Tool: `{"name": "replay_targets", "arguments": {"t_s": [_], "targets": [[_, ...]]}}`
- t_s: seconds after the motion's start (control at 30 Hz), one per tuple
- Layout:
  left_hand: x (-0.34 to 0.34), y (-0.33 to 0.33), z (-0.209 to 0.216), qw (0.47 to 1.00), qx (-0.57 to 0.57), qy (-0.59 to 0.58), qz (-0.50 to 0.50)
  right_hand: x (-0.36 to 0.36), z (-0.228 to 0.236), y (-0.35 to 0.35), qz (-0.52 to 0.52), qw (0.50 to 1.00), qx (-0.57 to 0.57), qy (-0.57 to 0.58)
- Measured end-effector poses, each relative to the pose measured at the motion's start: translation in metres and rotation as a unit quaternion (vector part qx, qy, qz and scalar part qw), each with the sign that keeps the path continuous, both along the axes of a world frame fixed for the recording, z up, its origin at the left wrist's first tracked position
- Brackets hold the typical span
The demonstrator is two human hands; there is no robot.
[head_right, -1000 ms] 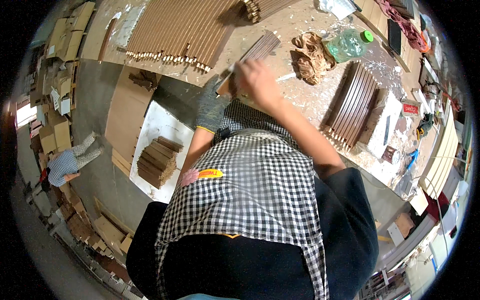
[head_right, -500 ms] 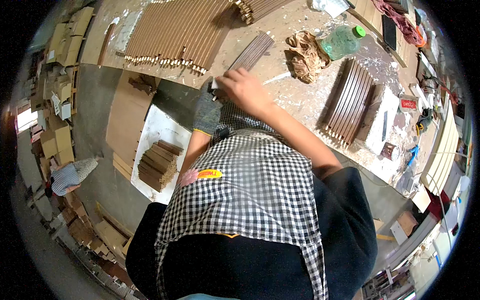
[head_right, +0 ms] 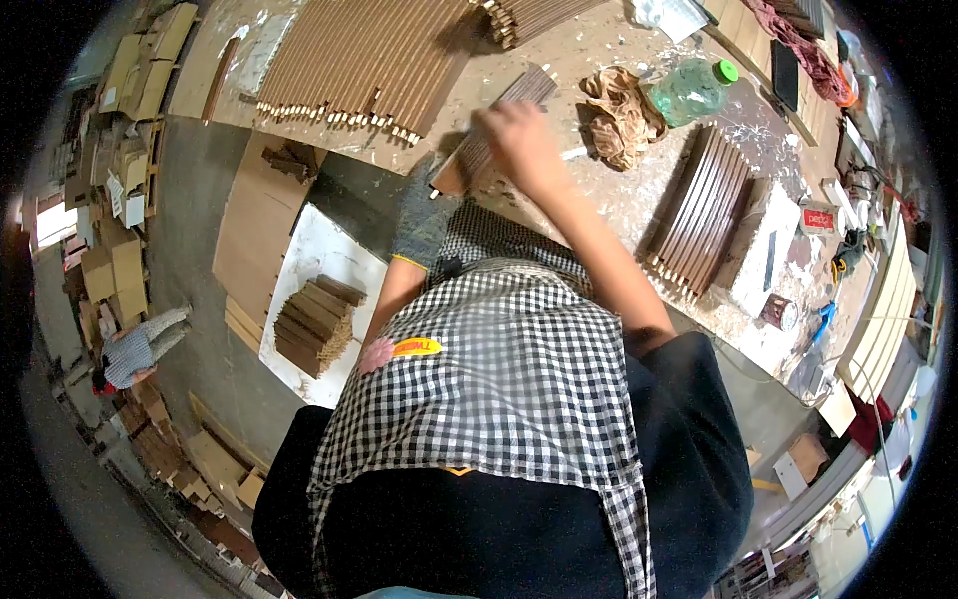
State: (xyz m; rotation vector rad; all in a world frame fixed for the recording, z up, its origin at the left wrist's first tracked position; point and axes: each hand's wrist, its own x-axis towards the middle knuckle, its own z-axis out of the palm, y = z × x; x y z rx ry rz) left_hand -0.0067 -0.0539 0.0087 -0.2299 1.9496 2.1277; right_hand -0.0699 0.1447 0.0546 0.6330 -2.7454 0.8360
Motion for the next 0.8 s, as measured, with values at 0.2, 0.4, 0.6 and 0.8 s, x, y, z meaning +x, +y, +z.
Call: {"name": "replay_targets", "arguments": {"t_s": [0.2, 0.4, 0.6, 0.8], "targets": [[0.01, 0.009, 0.003, 0.99, -0.135, -0.04, -0.018, 0.034, 0.047, 0.121, -0.186, 0.946, -0.208, -0.163], [0.027, -0.031, -0.044, 0.985, -0.165, 0.041, 0.0, 0.092, 0.085, 0.244, -0.332, 0.93, -0.142, -0.066], [0.0, -0.02, -0.029, 0.997, 0.032, -0.07, 0.022, 0.158, 0.015, 0.454, -0.657, 0.738, 0.151, -0.034], [-0.007, -0.008, -0.003, 0.922, 0.275, -0.22, 0.161, 0.141, -0.017, 0.476, -0.639, 0.72, 0.115, -0.245]]}}
